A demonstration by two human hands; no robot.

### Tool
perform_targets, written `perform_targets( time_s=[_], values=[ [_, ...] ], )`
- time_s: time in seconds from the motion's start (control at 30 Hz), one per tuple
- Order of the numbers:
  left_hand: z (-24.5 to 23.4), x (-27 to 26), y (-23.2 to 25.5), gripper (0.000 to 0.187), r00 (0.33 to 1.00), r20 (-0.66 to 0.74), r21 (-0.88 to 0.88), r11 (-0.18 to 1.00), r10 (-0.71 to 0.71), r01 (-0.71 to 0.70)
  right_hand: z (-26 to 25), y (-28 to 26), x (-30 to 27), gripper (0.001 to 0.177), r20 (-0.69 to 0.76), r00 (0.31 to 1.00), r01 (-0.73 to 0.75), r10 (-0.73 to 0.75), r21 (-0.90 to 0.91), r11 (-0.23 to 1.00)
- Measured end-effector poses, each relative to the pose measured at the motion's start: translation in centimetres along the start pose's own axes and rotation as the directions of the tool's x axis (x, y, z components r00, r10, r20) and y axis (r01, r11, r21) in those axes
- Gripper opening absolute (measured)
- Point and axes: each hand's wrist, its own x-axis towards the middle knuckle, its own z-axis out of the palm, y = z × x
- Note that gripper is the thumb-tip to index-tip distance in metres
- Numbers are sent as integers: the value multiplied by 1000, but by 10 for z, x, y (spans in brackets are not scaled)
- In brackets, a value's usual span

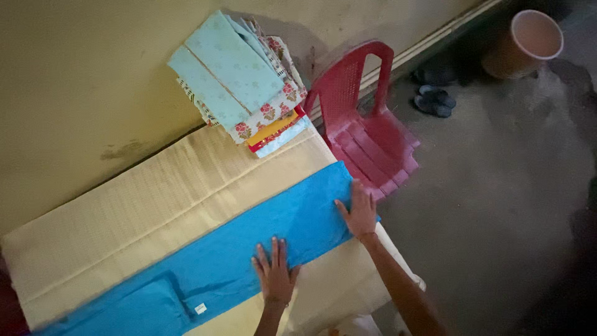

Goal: The person folds a blue shirt on a cloth-covered table by hand and places the finished item on a stack of other folded clothes.

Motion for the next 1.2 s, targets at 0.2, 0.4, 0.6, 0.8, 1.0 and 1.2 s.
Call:
perform_targets(
  time_s=[0.2,0.4,0.6,0.8,1.0,1.2],
  values=[
    [13,16,7,90,877,-416,28,967,240,-252,-2,31,4,78,145,951,-309,274,402,862],
    [7,23,27,101,930,-82,-130,921,358,-367,11,35,-4,45,-151,984,-43,98,333,942],
    [52,71,25,70,983,-156,-958,-227,-96,-174,9,-54,-37,27,-37,963,271,-268,141,952],
    [82,91,-13,62,947,-68,-963,-228,-313,-145,12,-140,-105,44,158,781,562,-605,244,790],
    [86,94,-28,49,805,-242,-860,504,-541,81,15,-121,-112,37,112,868,440,-484,279,853],
    [82,62,-33,40,712,-99,-939,302,-696,164,36,-108,-102,67,73,881,458,-468,126,880]
  ],
)
